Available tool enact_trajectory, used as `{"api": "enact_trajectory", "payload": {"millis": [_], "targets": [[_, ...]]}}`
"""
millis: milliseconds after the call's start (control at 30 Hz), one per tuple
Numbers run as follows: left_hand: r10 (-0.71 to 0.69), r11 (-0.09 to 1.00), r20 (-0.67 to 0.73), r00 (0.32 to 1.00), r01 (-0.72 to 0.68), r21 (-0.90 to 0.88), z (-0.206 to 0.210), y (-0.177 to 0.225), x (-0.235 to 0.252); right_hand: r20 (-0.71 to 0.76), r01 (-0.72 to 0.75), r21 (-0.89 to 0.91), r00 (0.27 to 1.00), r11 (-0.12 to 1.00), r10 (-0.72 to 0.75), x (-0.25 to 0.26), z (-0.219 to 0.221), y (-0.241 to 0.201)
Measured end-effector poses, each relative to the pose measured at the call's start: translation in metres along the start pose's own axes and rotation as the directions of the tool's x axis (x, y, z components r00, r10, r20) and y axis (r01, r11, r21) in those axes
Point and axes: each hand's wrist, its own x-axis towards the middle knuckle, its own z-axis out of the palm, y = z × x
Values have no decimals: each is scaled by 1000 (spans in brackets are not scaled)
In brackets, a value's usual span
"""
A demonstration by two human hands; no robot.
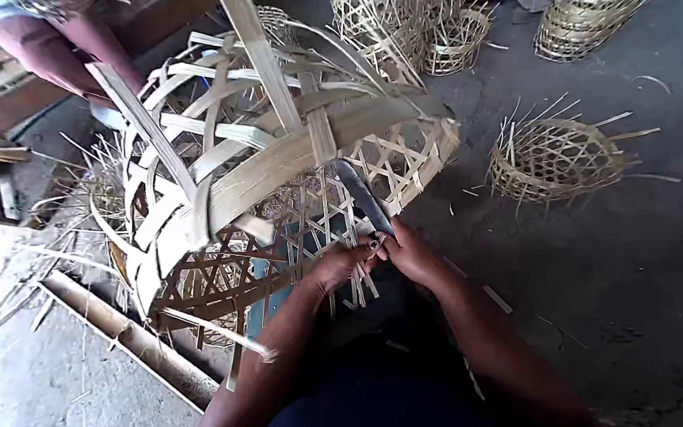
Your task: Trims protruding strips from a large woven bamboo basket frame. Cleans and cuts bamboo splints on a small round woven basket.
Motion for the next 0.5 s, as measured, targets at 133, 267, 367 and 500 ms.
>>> {"api": "enact_trajectory", "payload": {"millis": [133,267,367,500], "targets": [[154,971,-103,983,-131,201,-2,32,-22,-153,-20,76,988,997,31,-19,-8,1],[33,807,-331,943,170,565,0,43,-23,-240,-42,-50,970,998,28,-43,-15,-21],[-65,861,-295,953,203,466,-2,46,-20,-270,-6,-108,963,994,-24,-51,-14,-25],[-276,880,-172,946,321,350,-7,35,-22,-239,23,-117,970,993,-51,-58,-14,-16]]}}
